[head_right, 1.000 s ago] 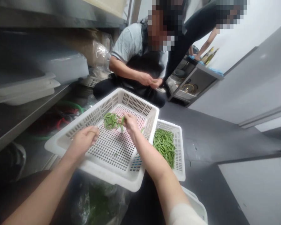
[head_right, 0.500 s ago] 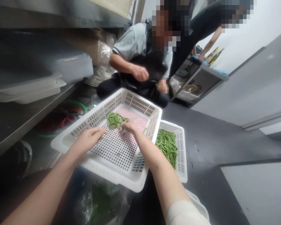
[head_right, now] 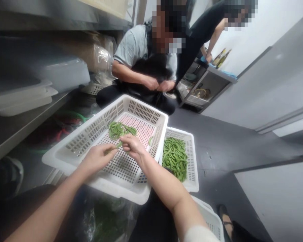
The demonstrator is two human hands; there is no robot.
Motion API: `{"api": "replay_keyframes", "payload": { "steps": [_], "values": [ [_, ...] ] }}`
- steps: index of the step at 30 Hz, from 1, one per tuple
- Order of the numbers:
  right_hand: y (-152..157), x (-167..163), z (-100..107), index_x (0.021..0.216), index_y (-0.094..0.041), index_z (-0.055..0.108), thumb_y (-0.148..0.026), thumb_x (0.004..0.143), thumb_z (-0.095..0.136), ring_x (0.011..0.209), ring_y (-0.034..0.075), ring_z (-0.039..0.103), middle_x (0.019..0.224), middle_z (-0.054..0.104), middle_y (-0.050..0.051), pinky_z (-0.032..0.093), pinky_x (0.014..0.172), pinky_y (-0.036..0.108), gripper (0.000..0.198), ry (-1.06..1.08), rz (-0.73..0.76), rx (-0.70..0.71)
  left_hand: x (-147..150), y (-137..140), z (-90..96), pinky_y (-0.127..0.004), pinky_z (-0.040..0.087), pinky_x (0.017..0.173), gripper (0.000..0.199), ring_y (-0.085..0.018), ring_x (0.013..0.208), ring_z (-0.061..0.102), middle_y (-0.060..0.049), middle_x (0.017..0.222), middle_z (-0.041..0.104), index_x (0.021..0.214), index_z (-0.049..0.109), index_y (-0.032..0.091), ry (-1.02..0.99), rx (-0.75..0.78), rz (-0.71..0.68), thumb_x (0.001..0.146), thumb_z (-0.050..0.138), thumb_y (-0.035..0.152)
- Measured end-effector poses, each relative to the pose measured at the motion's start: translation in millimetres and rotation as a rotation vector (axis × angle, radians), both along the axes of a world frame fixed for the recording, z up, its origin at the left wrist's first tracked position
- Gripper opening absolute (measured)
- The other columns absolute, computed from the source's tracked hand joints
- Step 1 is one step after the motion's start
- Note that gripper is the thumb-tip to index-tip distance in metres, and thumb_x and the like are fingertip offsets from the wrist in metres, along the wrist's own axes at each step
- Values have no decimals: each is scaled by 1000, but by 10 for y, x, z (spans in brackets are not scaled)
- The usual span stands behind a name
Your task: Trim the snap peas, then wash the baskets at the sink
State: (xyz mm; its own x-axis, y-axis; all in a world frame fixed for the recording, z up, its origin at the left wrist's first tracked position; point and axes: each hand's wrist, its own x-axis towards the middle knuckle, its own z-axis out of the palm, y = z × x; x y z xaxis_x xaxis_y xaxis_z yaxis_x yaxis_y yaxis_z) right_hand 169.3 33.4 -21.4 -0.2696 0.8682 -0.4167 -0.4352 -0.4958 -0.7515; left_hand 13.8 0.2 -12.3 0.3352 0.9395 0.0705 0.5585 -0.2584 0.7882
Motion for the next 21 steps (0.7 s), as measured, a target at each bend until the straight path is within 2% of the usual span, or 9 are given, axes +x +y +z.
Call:
{"api": "replay_keyframes", "payload": {
  "steps": [6,9,12,14,16,19,21],
  "values": [
    [-65,-63,-23,64,-18,40,-30,53,82,38,0,28,45,36,-12,13,35,12,45,-119,18,99,24,-17,-65,-26,28,56,22,-13,54,41,1,53,43,54,34,19,1,138,-27,73,36,31],
    [-113,-84,-8,70,-18,46,-39,56,80,37,2,31,46,40,-11,17,34,13,43,-285,41,217,37,-40,-46,-28,27,56,18,-14,54,41,0,53,43,54,34,19,19,162,-76,70,35,27],
    [-124,-40,50,72,-17,51,-39,56,80,38,2,33,51,43,-10,21,33,15,40,-397,114,314,14,-36,12,-27,28,57,18,-14,55,42,0,53,45,52,38,19,-35,114,-105,68,36,28],
    [-114,31,97,74,-17,52,-37,56,80,38,2,32,53,45,-10,20,34,15,39,-362,188,311,-36,-5,59,-26,30,56,20,-13,55,42,0,53,46,54,46,19,-160,4,-25,67,41,32],
    [-102,112,131,77,-17,53,-36,58,79,38,1,29,55,45,-9,17,35,15,38,-280,274,268,-102,40,95,-24,28,51,20,-12,52,38,1,53,45,58,53,18,-373,-155,156,64,47,36],
    [-93,201,140,80,-16,54,-37,60,78,39,0,26,59,50,-7,13,36,15,38,-185,379,220,-172,91,116,-22,20,44,19,-10,49,32,2,55,43,59,52,17,-688,-317,413,55,52,35],
    [-95,218,126,82,-16,54,-38,61,78,40,1,25,61,52,-6,12,37,16,39,-165,427,202,-173,95,112,-21,19,43,22,-9,48,30,2,55,42,59,51,17,-717,-358,421,55,53,38]
  ]
}}
